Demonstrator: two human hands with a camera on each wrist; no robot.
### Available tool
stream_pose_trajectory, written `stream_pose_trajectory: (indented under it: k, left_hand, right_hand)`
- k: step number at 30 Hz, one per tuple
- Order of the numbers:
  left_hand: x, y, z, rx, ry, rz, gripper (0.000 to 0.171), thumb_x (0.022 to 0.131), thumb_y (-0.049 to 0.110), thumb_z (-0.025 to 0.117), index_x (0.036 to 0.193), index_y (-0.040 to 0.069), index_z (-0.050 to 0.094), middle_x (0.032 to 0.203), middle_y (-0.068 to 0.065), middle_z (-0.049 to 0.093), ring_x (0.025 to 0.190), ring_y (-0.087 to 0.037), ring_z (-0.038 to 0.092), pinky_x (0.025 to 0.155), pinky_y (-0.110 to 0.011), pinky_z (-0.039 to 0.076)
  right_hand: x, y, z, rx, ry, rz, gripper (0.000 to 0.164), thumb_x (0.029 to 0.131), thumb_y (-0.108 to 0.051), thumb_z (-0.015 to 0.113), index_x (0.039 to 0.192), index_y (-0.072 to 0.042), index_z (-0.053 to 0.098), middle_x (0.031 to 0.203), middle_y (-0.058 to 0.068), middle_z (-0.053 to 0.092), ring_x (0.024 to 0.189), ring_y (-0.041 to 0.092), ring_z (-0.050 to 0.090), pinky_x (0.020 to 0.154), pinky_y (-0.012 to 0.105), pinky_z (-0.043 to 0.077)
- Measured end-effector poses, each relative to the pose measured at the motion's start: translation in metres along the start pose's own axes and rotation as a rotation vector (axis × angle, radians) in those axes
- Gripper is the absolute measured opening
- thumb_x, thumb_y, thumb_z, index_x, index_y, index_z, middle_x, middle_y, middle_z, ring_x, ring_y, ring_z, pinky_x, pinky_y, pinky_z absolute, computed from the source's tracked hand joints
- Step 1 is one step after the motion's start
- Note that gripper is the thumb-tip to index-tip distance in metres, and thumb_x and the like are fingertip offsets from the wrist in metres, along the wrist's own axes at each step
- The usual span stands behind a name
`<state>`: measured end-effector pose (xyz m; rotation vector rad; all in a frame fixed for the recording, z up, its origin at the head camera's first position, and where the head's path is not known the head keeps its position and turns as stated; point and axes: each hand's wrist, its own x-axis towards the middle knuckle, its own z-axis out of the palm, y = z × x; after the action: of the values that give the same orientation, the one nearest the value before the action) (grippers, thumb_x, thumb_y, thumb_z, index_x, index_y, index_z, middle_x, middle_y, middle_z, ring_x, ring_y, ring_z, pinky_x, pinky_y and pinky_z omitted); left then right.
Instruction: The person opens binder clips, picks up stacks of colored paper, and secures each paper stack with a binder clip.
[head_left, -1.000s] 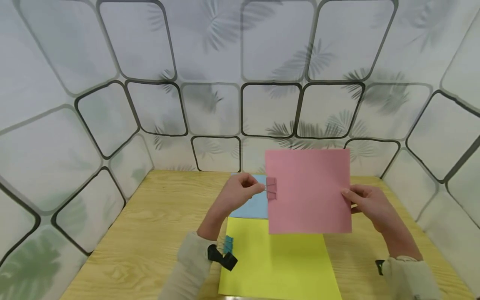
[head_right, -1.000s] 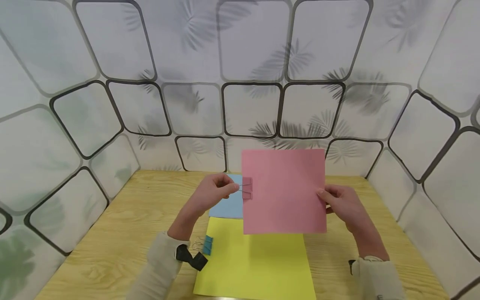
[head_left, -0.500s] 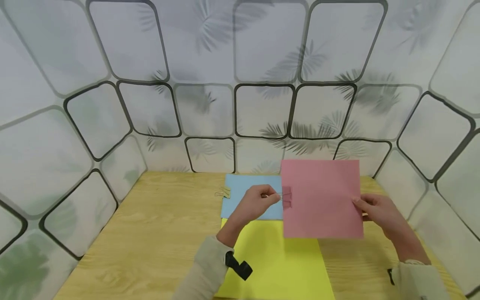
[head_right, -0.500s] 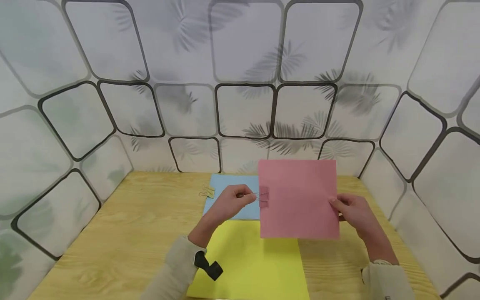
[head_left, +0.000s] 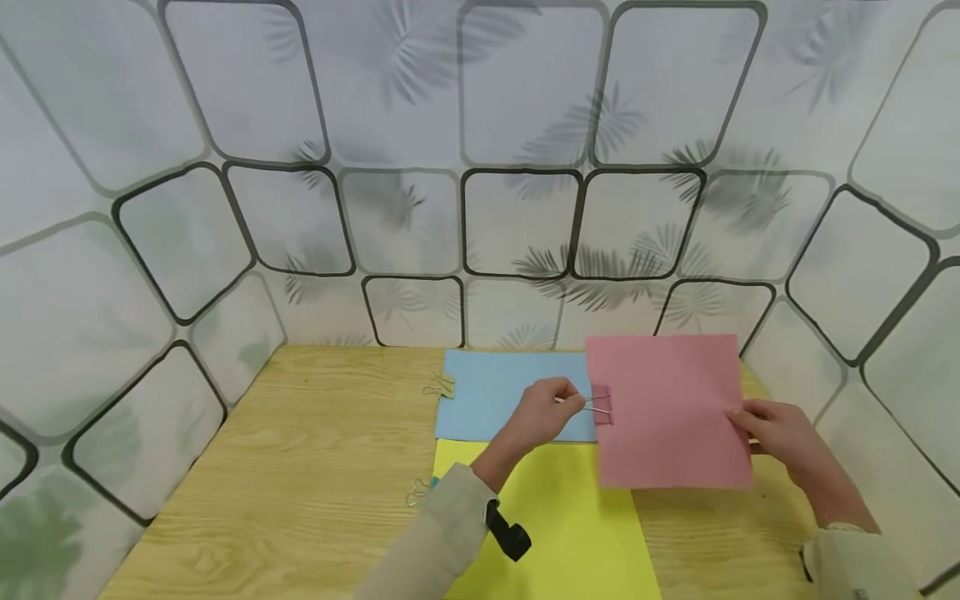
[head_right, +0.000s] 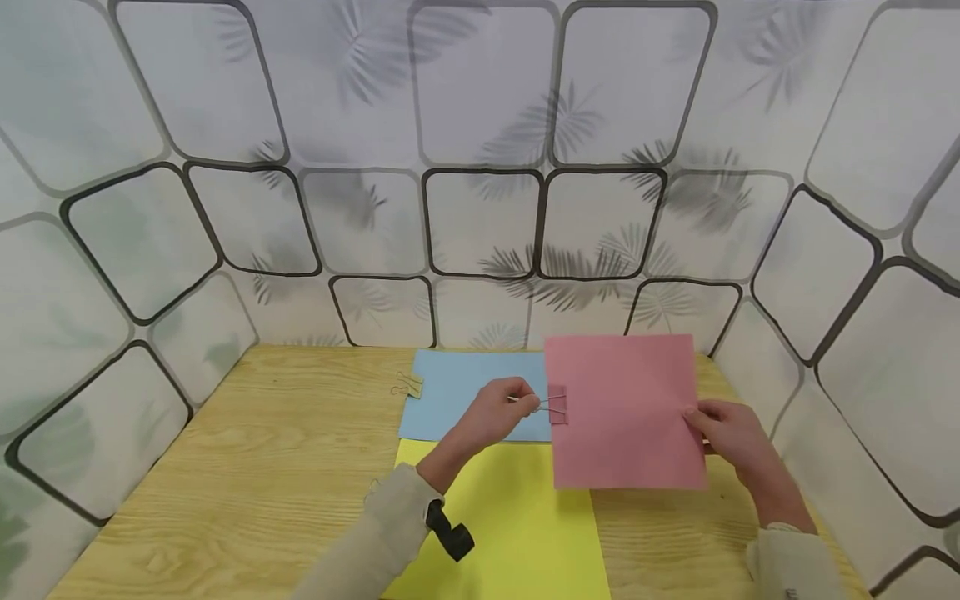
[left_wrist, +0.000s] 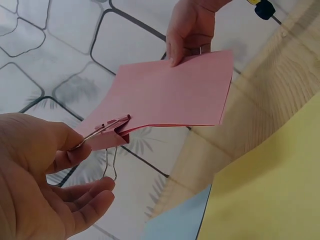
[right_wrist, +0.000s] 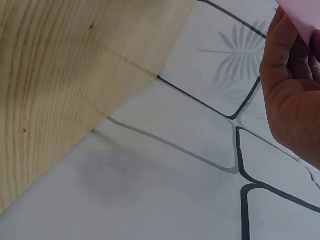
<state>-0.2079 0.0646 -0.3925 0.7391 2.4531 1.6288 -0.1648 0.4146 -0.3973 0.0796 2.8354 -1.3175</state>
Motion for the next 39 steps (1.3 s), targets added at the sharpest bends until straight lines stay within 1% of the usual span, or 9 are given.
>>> stream_pose_trajectory:
  k: [2,7,14,23,25,28,32,35,39]
  left_hand:
    - [0.003,0.0,0.005,0.009,0.003,-0.003,0.018,0.1,0.019,0.055,0.09,0.008,0.067,0.098,-0.001,0.068,0.075,-0.008,0.054,0.064,-0.023,0.044]
    - [0.01,-0.003,0.017,0.013,-0.007,-0.006,0.018,0.098,0.016,0.056,0.09,0.006,0.068,0.097,-0.004,0.07,0.06,-0.007,0.046,0.053,-0.021,0.038]
    - [0.016,-0.006,0.033,0.059,-0.02,0.003,0.018,0.097,0.012,0.055,0.088,0.004,0.069,0.092,-0.005,0.068,0.059,-0.008,0.04,0.062,-0.021,0.04]
    - [0.021,-0.012,0.05,0.032,-0.064,-0.068,0.02,0.099,0.014,0.055,0.084,0.005,0.066,0.07,0.002,0.057,0.048,-0.009,0.035,0.056,-0.021,0.037]
    - [0.021,-0.013,0.053,0.027,-0.073,-0.084,0.025,0.099,0.014,0.054,0.076,0.008,0.062,0.061,0.003,0.05,0.046,-0.009,0.032,0.054,-0.022,0.035]
    - [0.022,-0.016,0.058,0.03,-0.079,-0.103,0.039,0.099,0.014,0.054,0.061,0.012,0.049,0.051,0.005,0.036,0.044,-0.009,0.025,0.049,-0.023,0.03]
    - [0.02,-0.021,0.063,0.032,-0.096,-0.109,0.051,0.099,0.011,0.054,0.052,0.016,0.034,0.046,0.007,0.024,0.042,-0.008,0.018,0.045,-0.023,0.023]
    - [0.019,-0.023,0.069,0.025,-0.112,-0.12,0.051,0.098,0.011,0.053,0.052,0.017,0.032,0.046,0.007,0.023,0.041,-0.008,0.017,0.043,-0.023,0.021]
    - [0.018,-0.025,0.076,0.012,-0.105,-0.147,0.051,0.098,0.011,0.053,0.052,0.017,0.033,0.046,0.007,0.024,0.042,-0.008,0.018,0.042,-0.024,0.021]
  right_hand:
    - [0.0,0.004,-0.002,-0.001,0.003,0.011,0.061,0.106,-0.033,0.046,0.13,0.022,0.047,0.1,0.014,0.068,0.075,0.001,0.063,0.067,0.028,0.058]
    - [-0.001,0.016,-0.009,-0.015,0.002,0.04,0.063,0.107,-0.034,0.044,0.131,0.023,0.045,0.104,0.018,0.068,0.077,0.002,0.063,0.069,0.031,0.059]
    - [-0.004,0.03,-0.015,-0.019,-0.014,0.092,0.063,0.107,-0.032,0.044,0.132,0.025,0.042,0.106,0.024,0.068,0.081,0.008,0.064,0.071,0.034,0.06]
    - [-0.006,0.045,-0.018,-0.02,-0.043,0.175,0.064,0.106,-0.033,0.044,0.132,0.026,0.04,0.111,0.029,0.064,0.085,0.012,0.064,0.072,0.034,0.059]
    - [-0.005,0.047,-0.02,-0.024,-0.06,0.195,0.066,0.106,-0.034,0.044,0.133,0.026,0.039,0.114,0.031,0.062,0.087,0.013,0.063,0.073,0.034,0.059]
    - [-0.004,0.051,-0.019,-0.014,-0.083,0.227,0.066,0.105,-0.036,0.047,0.133,0.024,0.041,0.113,0.027,0.063,0.088,0.013,0.062,0.073,0.032,0.057]
    - [-0.004,0.055,-0.017,0.007,-0.102,0.265,0.06,0.103,-0.034,0.05,0.126,0.022,0.047,0.101,0.011,0.065,0.083,0.011,0.059,0.07,0.029,0.055]
    - [-0.006,0.058,-0.018,0.007,-0.113,0.288,0.054,0.103,-0.032,0.049,0.12,0.02,0.051,0.093,0.005,0.063,0.081,0.013,0.057,0.068,0.03,0.053]
    - [-0.006,0.062,-0.02,-0.003,-0.14,0.321,0.05,0.101,-0.031,0.05,0.116,0.016,0.055,0.09,0.005,0.06,0.082,0.018,0.055,0.069,0.032,0.051]
